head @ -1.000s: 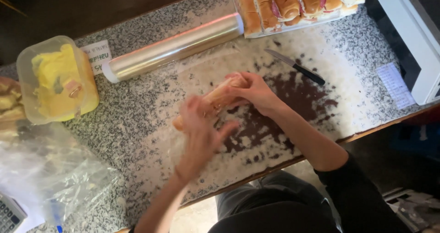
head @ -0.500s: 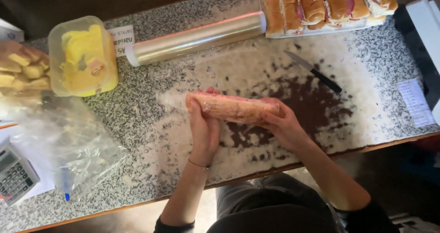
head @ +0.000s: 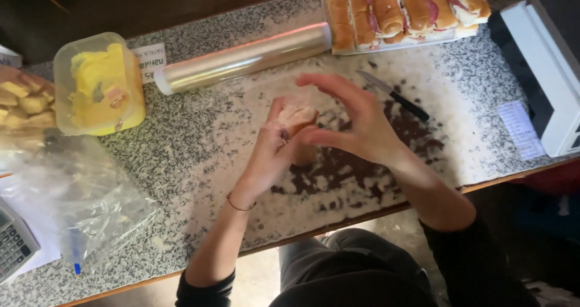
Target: Wrapping individual sandwiches in plastic wrap on a deli counter.
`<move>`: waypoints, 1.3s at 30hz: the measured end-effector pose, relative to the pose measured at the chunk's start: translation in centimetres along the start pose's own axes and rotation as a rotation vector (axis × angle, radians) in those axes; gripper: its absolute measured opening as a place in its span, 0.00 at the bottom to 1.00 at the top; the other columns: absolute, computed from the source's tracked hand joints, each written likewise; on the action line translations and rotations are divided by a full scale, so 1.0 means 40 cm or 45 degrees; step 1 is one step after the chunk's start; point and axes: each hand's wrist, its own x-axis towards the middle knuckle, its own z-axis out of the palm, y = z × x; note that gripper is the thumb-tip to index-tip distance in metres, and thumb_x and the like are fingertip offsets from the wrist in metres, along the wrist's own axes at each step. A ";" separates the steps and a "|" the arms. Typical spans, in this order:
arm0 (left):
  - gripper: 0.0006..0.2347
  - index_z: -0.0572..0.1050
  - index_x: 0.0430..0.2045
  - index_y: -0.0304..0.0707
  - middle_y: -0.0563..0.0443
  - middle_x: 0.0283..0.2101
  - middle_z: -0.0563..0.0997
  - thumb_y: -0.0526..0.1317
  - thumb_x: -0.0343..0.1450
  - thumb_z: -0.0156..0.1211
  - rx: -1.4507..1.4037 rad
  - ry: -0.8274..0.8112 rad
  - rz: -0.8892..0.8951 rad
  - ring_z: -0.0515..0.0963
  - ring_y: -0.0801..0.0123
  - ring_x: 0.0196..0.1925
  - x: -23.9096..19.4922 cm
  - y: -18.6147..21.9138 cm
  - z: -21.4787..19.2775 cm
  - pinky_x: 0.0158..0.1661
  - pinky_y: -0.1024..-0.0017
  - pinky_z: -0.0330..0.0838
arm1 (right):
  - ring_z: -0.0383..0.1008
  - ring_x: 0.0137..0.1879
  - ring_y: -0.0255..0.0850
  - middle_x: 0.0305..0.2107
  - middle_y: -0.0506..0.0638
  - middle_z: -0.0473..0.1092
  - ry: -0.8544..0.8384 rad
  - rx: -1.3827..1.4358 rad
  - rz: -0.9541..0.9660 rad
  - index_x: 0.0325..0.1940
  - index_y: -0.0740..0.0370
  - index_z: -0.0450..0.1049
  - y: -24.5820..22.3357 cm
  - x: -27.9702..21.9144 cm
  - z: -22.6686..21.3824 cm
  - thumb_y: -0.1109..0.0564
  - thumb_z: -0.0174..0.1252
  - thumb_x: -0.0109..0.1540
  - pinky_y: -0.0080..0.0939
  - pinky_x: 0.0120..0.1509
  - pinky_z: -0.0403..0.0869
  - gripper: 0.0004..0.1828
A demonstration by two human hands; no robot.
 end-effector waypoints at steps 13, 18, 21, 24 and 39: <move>0.12 0.69 0.32 0.35 0.44 0.31 0.69 0.41 0.70 0.69 0.232 -0.294 0.046 0.69 0.61 0.35 0.039 0.060 -0.017 0.39 0.64 0.67 | 0.83 0.47 0.43 0.30 0.45 0.80 -0.142 -0.171 -0.076 0.38 0.54 0.84 -0.108 0.111 -0.024 0.57 0.66 0.66 0.47 0.59 0.77 0.03; 0.31 0.62 0.62 0.23 0.22 0.68 0.63 0.41 0.69 0.72 0.237 -0.262 0.214 0.63 0.34 0.71 0.021 0.011 -0.009 0.67 0.40 0.59 | 0.78 0.41 0.31 0.28 0.45 0.79 -0.144 -0.190 -0.044 0.39 0.53 0.83 -0.109 0.118 -0.018 0.54 0.67 0.66 0.38 0.49 0.76 0.03; 0.42 0.54 0.66 0.23 0.24 0.69 0.56 0.47 0.63 0.76 0.355 0.248 0.367 0.60 0.33 0.72 -0.009 -0.013 0.004 0.70 0.36 0.58 | 0.70 0.31 0.28 0.18 0.47 0.73 -0.112 -0.113 0.109 0.39 0.55 0.85 -0.085 0.136 -0.023 0.54 0.73 0.61 0.29 0.35 0.66 0.05; 0.31 0.66 0.57 0.35 0.37 0.62 0.67 0.44 0.64 0.78 0.687 0.282 0.757 0.69 0.44 0.64 -0.032 -0.064 -0.011 0.65 0.46 0.65 | 0.67 0.27 0.24 0.17 0.43 0.73 -0.213 -0.016 0.141 0.37 0.55 0.85 -0.037 0.163 -0.024 0.55 0.74 0.60 0.22 0.33 0.66 0.05; 0.17 0.83 0.44 0.36 0.49 0.51 0.84 0.38 0.63 0.79 0.694 0.132 0.881 0.83 0.55 0.53 -0.003 -0.058 -0.027 0.58 0.59 0.78 | 0.80 0.40 0.39 0.41 0.55 0.77 -0.323 1.131 0.478 0.60 0.70 0.71 0.262 0.024 0.108 0.61 0.65 0.60 0.31 0.37 0.74 0.25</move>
